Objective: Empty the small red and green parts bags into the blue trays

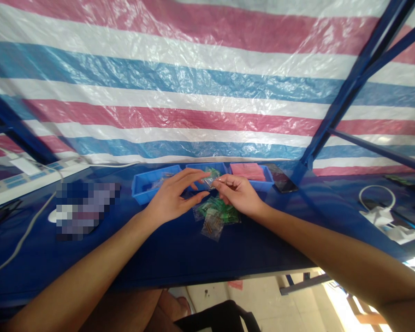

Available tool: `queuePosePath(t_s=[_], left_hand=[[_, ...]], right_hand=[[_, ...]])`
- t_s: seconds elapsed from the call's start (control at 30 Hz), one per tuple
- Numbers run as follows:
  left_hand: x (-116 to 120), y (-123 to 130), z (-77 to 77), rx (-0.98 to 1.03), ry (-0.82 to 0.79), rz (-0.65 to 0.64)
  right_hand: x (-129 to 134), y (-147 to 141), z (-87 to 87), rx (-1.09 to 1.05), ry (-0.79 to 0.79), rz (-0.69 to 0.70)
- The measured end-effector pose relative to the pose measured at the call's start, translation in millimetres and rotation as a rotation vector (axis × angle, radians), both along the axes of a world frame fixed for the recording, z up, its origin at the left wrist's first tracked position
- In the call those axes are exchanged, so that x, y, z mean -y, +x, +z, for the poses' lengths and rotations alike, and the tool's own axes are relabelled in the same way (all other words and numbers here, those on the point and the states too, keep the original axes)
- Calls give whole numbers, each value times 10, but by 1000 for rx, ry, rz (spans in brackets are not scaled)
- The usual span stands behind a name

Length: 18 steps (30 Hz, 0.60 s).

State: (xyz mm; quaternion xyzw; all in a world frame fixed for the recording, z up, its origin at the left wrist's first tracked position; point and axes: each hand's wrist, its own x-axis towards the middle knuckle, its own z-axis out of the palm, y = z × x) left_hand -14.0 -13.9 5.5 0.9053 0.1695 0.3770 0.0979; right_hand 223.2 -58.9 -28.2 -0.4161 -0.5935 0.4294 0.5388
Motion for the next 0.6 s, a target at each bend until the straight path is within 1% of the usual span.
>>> queuePosePath(t_s=[0.13,0.23,0.3,0.4,0.53,0.6], left_hand=[[-23,29,-18,33,45,-83],[-32,38,-13,64,32,-49],[-44,17,9,93,43,14],[-100,-76,66,106,103,139],[-253,-278,139,58,176,367],[-341,-372,157,24,188,448]], right_hand=[[-18,18,-38,28,12,17],[-24,26,-57,48,17,39],[-18,25,-54,55,23,45],[-1,12,-36,76,42,38],[19,-9,-34,98,76,22],[25,-13,-47,122,87,18]])
